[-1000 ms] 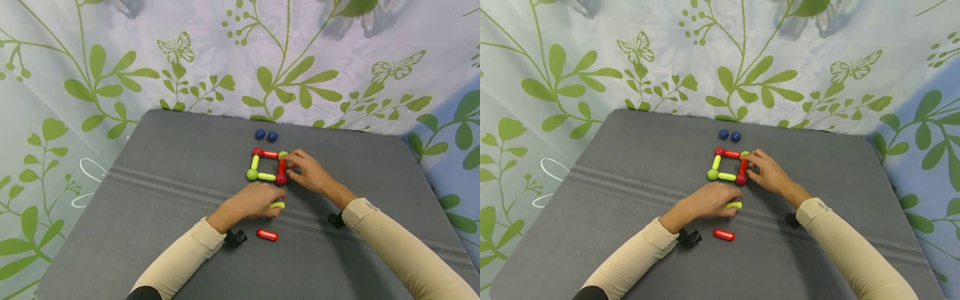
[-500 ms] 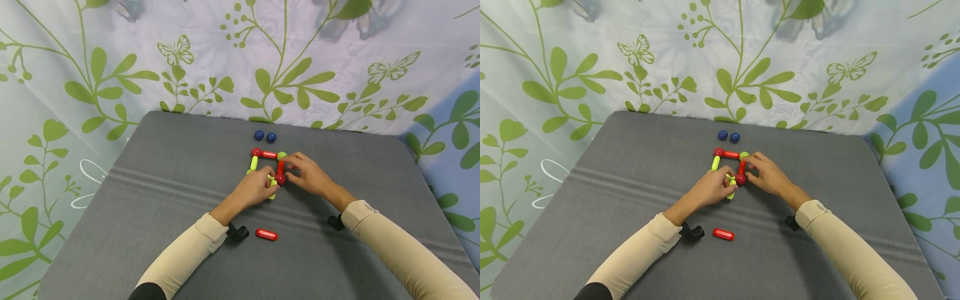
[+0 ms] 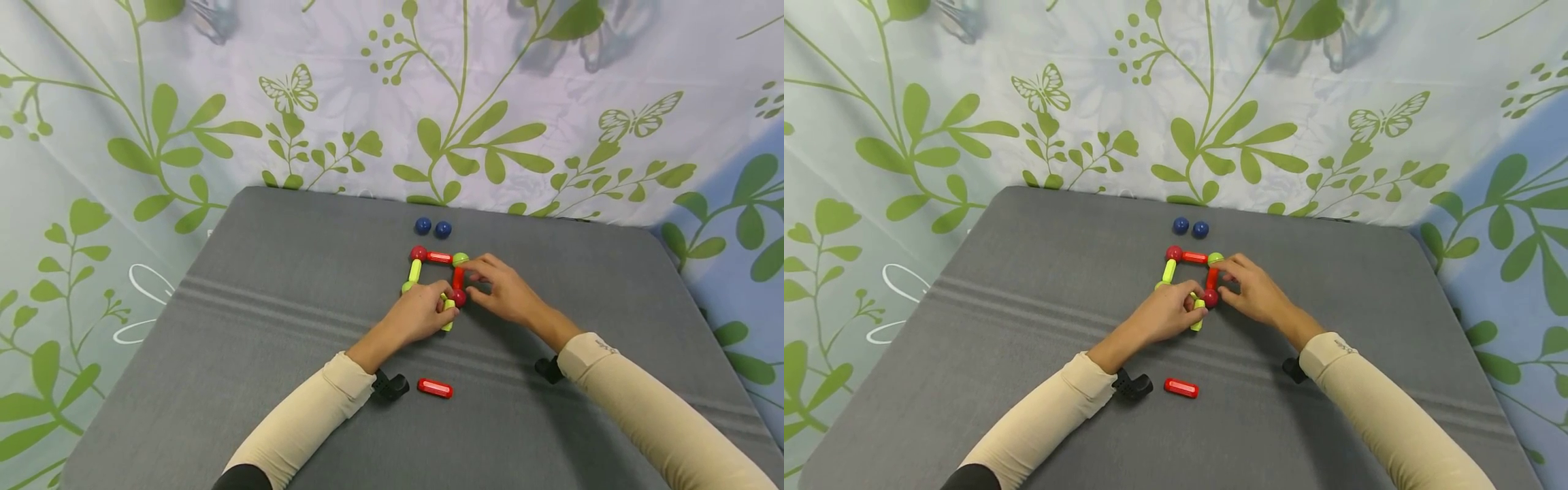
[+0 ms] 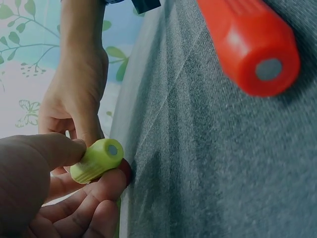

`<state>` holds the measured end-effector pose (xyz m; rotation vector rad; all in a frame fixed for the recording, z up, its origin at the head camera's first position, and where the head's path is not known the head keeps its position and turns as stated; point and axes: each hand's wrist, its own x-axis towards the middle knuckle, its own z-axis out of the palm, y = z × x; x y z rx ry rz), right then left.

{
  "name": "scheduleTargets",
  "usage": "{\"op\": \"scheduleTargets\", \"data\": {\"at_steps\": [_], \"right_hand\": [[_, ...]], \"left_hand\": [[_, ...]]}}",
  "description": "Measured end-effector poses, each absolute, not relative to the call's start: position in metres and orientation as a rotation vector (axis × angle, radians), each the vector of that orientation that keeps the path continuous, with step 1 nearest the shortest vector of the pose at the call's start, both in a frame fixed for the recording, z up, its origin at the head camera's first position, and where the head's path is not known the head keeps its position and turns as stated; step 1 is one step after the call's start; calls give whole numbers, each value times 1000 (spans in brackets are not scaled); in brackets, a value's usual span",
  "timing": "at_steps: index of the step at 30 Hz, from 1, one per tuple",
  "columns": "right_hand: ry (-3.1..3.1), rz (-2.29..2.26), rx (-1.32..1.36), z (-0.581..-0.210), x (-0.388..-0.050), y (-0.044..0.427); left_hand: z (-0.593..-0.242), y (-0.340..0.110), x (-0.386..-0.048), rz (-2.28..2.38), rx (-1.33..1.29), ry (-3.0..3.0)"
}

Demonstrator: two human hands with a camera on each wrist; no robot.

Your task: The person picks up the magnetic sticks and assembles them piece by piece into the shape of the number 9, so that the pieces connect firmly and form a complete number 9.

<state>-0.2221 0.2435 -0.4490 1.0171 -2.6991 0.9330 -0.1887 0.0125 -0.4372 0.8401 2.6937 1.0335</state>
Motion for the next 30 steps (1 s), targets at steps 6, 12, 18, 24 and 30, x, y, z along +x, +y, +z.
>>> {"op": "scheduleTargets", "data": {"at_steps": [6, 12, 18, 24, 30], "right_hand": [[-2684, 923, 1028, -451, -218, 245], [-2677, 907, 1039, -451, -213, 245], [-2656, 907, 1118, -450, -212, 243], [-2613, 885, 1165, -450, -213, 242], [-2560, 850, 1220, -451, -215, 243]], "left_hand": [[-438, 15, -187, 1090, 724, 2681], [-437, 17, -186, 1166, 603, 2676], [-436, 17, -187, 1189, 589, 2619], [-436, 19, -187, 1185, 580, 2589], [-437, 22, -187, 1156, 573, 2600]]}}
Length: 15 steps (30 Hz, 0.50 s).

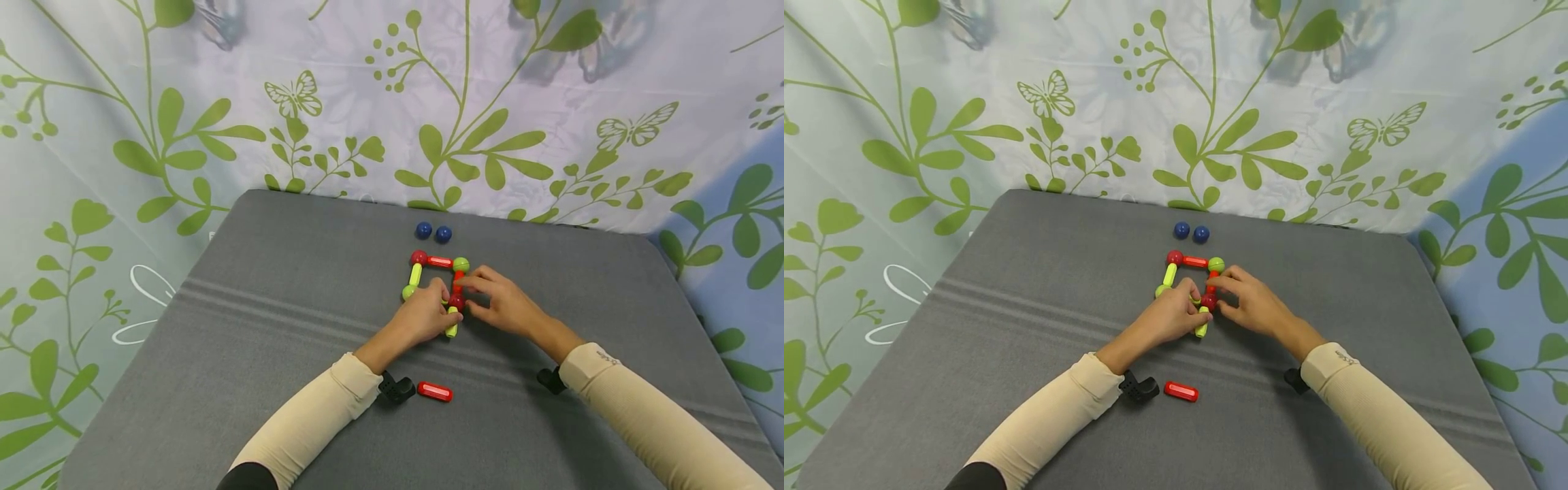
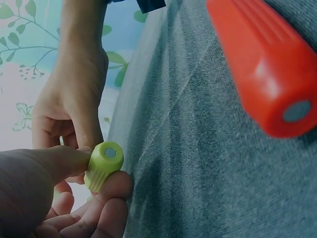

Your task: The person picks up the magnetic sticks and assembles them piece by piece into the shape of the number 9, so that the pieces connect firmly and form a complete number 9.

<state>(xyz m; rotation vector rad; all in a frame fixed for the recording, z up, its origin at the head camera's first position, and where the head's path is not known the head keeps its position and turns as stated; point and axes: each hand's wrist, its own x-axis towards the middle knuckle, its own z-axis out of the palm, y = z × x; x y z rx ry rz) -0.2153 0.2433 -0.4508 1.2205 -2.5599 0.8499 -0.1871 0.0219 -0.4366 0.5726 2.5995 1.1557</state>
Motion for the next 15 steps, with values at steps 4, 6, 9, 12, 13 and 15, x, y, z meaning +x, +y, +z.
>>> {"op": "scheduleTargets", "data": {"at_steps": [4, 6, 9, 12, 13, 15], "right_hand": [[-2571, 834, 1246, -450, -217, 242], [-2591, 828, 1247, -449, -217, 242], [-2618, 824, 1243, -448, -217, 241], [-2627, 820, 1239, -448, -217, 242], [-2630, 818, 1239, -448, -217, 242], [-2635, 812, 1240, -448, -217, 242]], "left_hand": [[-437, 23, -188, 1140, 575, 2603], [-437, 24, -188, 1143, 569, 2600], [-437, 25, -188, 1147, 560, 2600], [-437, 26, -188, 1139, 556, 2604], [-437, 26, -188, 1134, 555, 2608], [-438, 26, -189, 1124, 554, 2615]]}}
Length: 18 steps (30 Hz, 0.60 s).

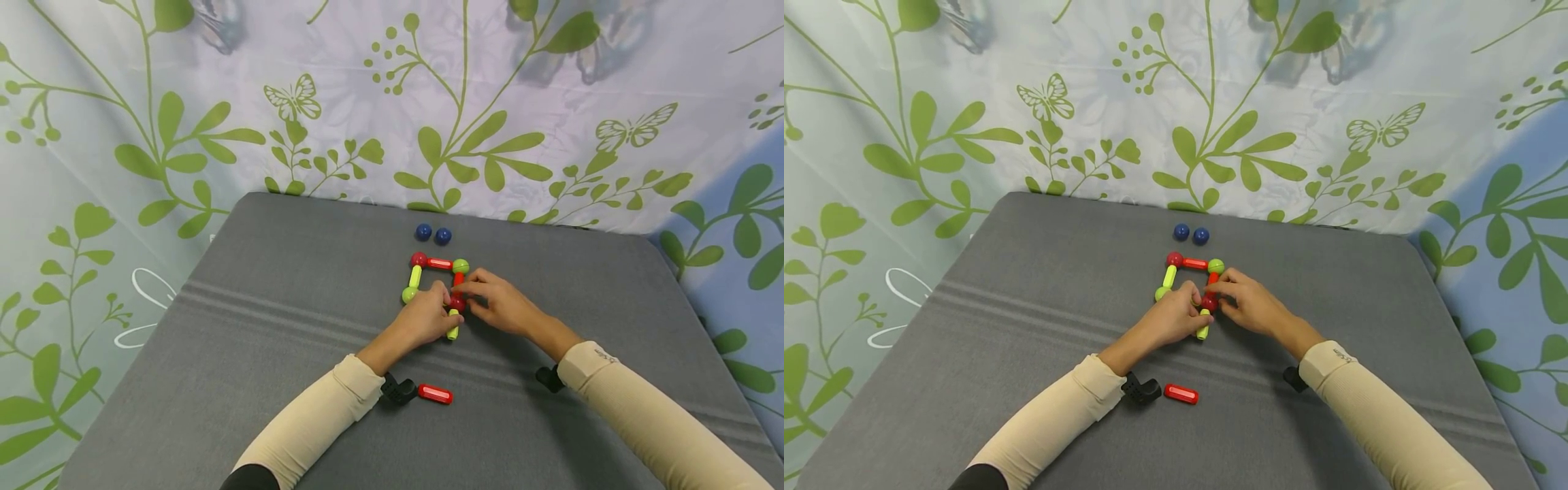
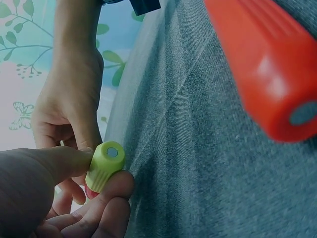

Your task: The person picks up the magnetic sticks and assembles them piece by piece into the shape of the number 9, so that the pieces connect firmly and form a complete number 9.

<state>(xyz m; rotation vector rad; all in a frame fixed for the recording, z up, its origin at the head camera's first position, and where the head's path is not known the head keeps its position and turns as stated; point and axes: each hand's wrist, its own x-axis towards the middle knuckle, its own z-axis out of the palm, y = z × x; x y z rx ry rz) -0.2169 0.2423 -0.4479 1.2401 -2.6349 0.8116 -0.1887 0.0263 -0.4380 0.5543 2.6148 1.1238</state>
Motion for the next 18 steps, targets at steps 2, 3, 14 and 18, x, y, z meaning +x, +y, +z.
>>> {"op": "scheduleTargets", "data": {"at_steps": [2, 3, 14, 18], "right_hand": [[-2646, 798, 1238, -448, -217, 243], [-2654, 791, 1234, -448, -217, 243], [-2675, 781, 1223, -453, -218, 245], [-2671, 788, 1227, -454, -218, 246]], "left_hand": [[-439, 27, -189, 1120, 556, 2620], [-439, 27, -189, 1118, 560, 2622], [-441, 28, -189, 1126, 572, 2623], [-441, 29, -189, 1116, 570, 2625]]}}
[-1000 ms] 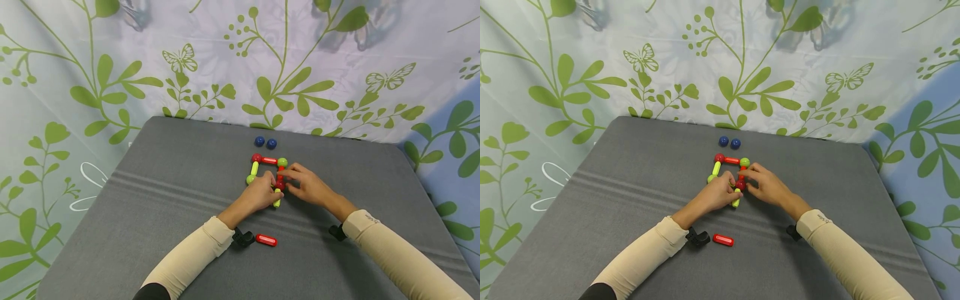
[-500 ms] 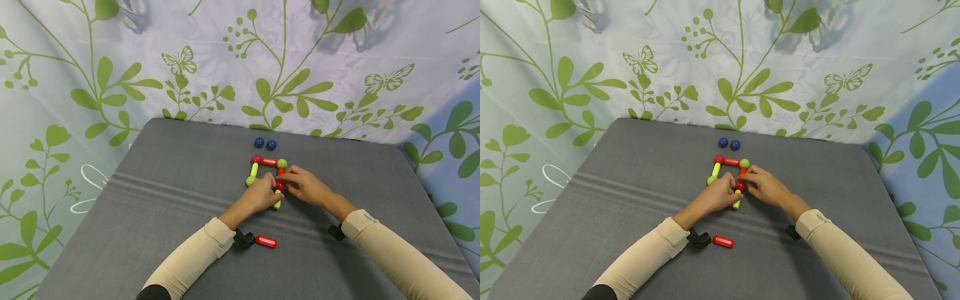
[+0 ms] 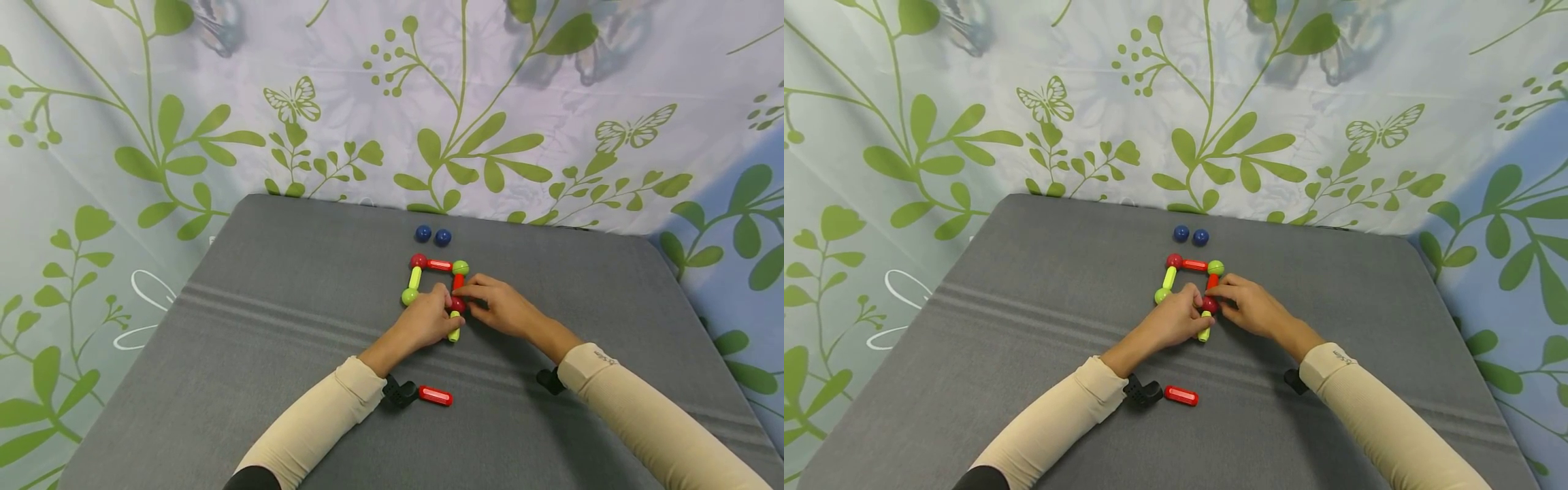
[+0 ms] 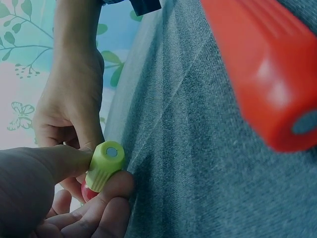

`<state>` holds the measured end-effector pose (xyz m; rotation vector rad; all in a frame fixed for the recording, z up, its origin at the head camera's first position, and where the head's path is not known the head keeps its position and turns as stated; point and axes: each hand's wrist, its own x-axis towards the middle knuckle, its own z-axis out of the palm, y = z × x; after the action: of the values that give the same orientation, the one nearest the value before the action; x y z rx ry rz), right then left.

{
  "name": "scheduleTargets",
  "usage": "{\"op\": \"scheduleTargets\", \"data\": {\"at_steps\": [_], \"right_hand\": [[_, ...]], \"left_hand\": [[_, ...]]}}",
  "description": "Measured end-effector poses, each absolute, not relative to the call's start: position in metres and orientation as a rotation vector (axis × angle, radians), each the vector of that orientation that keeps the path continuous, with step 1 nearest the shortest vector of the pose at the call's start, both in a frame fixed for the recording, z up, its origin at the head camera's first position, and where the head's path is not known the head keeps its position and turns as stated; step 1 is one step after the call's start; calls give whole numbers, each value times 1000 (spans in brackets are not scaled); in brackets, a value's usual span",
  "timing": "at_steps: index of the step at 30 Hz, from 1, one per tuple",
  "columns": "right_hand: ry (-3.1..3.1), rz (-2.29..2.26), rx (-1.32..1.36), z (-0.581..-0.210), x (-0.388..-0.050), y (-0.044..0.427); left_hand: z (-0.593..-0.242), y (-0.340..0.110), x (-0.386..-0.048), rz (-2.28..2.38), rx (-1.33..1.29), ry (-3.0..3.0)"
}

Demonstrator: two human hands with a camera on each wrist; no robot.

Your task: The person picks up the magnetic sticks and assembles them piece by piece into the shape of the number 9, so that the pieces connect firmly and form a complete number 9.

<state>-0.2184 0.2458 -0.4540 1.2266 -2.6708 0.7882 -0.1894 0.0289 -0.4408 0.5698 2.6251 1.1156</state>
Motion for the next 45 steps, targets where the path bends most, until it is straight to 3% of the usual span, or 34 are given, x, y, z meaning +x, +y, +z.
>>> {"op": "scheduleTargets", "data": {"at_steps": [45], "right_hand": [[-2647, 774, 1243, -451, -219, 243]], "left_hand": [[-446, 33, -189, 1000, 707, 2791]]}}
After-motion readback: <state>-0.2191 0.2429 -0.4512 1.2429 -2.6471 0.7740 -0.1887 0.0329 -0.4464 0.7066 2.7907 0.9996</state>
